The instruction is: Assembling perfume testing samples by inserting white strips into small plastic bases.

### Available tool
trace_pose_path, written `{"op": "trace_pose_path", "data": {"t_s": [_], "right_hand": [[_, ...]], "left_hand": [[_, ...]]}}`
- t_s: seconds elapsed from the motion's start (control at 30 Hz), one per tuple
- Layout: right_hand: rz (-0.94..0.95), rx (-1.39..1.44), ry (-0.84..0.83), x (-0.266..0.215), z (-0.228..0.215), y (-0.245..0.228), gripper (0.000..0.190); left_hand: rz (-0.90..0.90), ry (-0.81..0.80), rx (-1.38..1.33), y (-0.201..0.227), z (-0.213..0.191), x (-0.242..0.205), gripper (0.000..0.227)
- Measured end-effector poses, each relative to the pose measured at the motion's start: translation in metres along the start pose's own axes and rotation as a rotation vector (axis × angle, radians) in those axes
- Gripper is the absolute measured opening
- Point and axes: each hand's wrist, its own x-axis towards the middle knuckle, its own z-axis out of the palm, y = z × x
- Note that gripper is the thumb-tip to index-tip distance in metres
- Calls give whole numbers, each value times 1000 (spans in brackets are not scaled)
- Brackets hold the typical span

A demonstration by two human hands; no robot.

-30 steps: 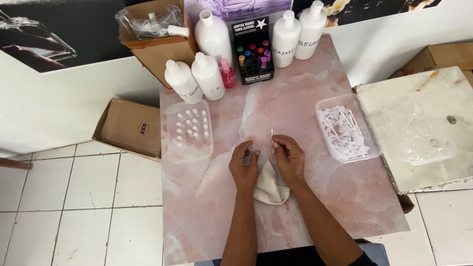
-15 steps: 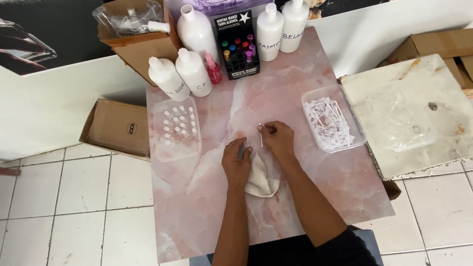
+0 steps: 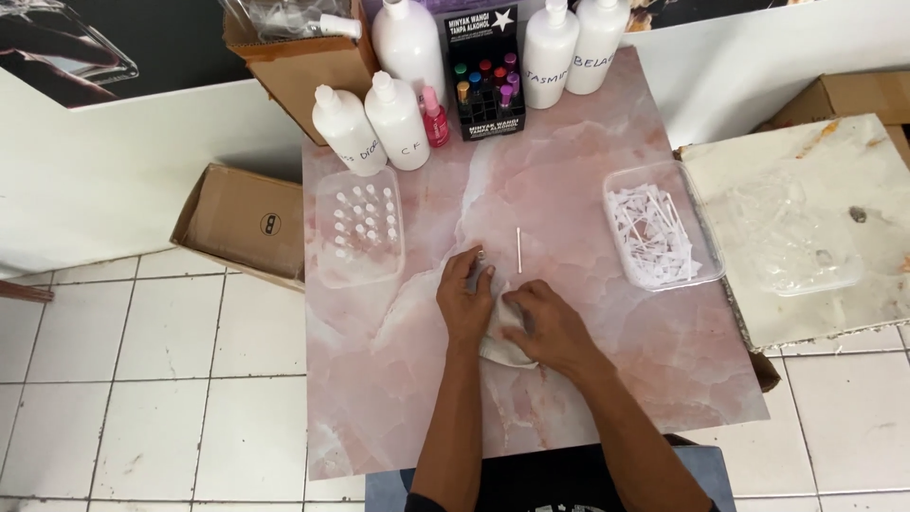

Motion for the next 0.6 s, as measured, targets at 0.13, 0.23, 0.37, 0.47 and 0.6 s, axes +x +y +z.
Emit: {"op": "trace_pose_path", "data": {"t_s": [0.13,0.23,0.37,0.47,0.6], "right_hand": [[-178,-281,356,29,28,17,21],[-214,-320,501,54,17,16,18],[175,57,409,59,3,64,23],[-8,-335,443,49,-4,83,15],[-145,-107,400,17,-5,44,19]], "left_hand": [[1,-15,-19,0,-1,-1,36],[17,-25,-13,4,-2,-1,36],[-36,-38,-37,7,-5,-2,34],[-45,-41,-53,11,-5,0,33],[-84,-38,-89,7,-4,-3,32]]}}
